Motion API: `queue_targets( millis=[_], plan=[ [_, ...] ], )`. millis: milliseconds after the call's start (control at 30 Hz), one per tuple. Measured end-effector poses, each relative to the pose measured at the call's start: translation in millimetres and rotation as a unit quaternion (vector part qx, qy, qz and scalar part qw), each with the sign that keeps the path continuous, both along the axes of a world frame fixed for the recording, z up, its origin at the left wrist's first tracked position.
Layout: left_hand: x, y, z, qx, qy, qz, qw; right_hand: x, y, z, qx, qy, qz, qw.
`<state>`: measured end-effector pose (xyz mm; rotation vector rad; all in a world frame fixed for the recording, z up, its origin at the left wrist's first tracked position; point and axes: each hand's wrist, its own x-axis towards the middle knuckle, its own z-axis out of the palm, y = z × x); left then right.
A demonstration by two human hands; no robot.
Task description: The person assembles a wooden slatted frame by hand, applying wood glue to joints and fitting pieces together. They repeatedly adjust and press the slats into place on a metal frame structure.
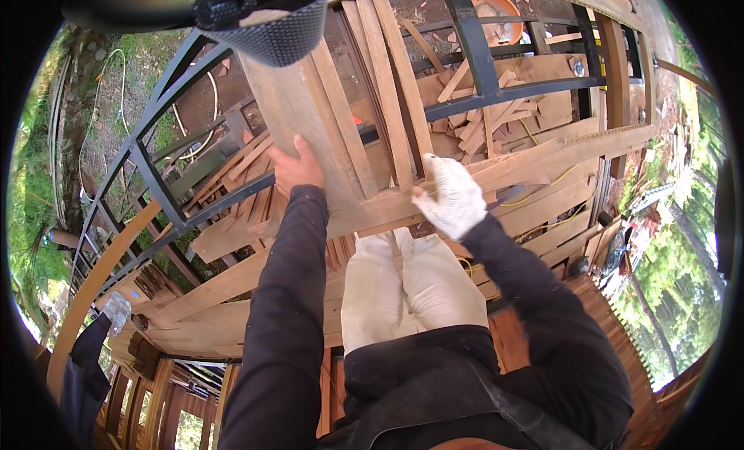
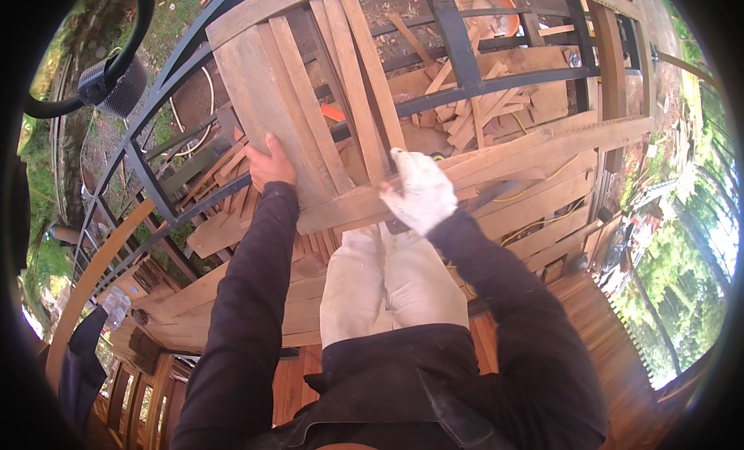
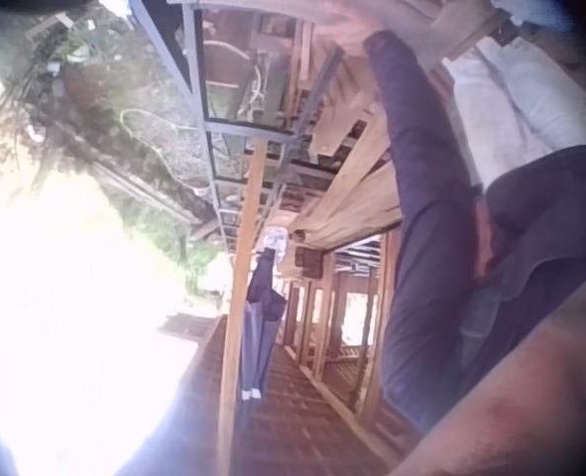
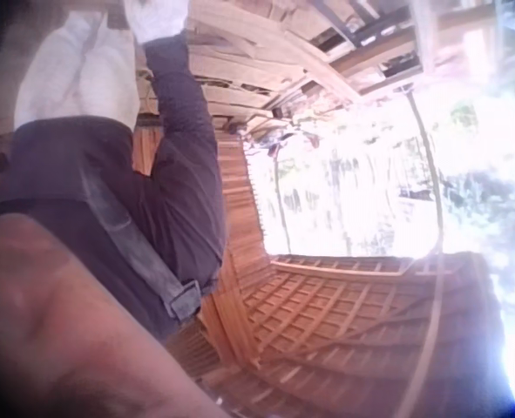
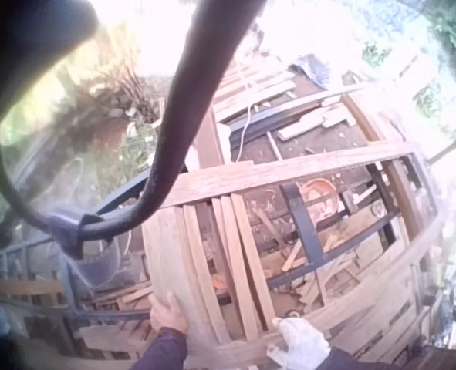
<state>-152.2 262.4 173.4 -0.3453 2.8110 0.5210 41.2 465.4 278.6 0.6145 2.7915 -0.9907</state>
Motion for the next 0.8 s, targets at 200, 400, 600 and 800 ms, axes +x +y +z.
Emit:
queue_targets(
  millis=[200, 400, 600, 800],
  plan=[
    [0, 1, 2, 0.015, -0.018, 0.019, 1.0, -66, -49, -37, 0.025, -0.256, -0.121, 0.959],
    [-6, 1, -7, 0.037, -0.014, 0.005, 0.999, -115, -110, -2, -0.232, -0.172, -0.242, 0.926],
    [-5, -2, -7, 0.063, 0.001, -0.011, 0.998, -117, -128, -4, -0.223, -0.046, -0.244, 0.943],
    [-5, 0, -4, 0.082, -0.006, -0.012, 0.997, -32, -18, 54, -0.114, -0.087, -0.2, 0.969]
  ],
)
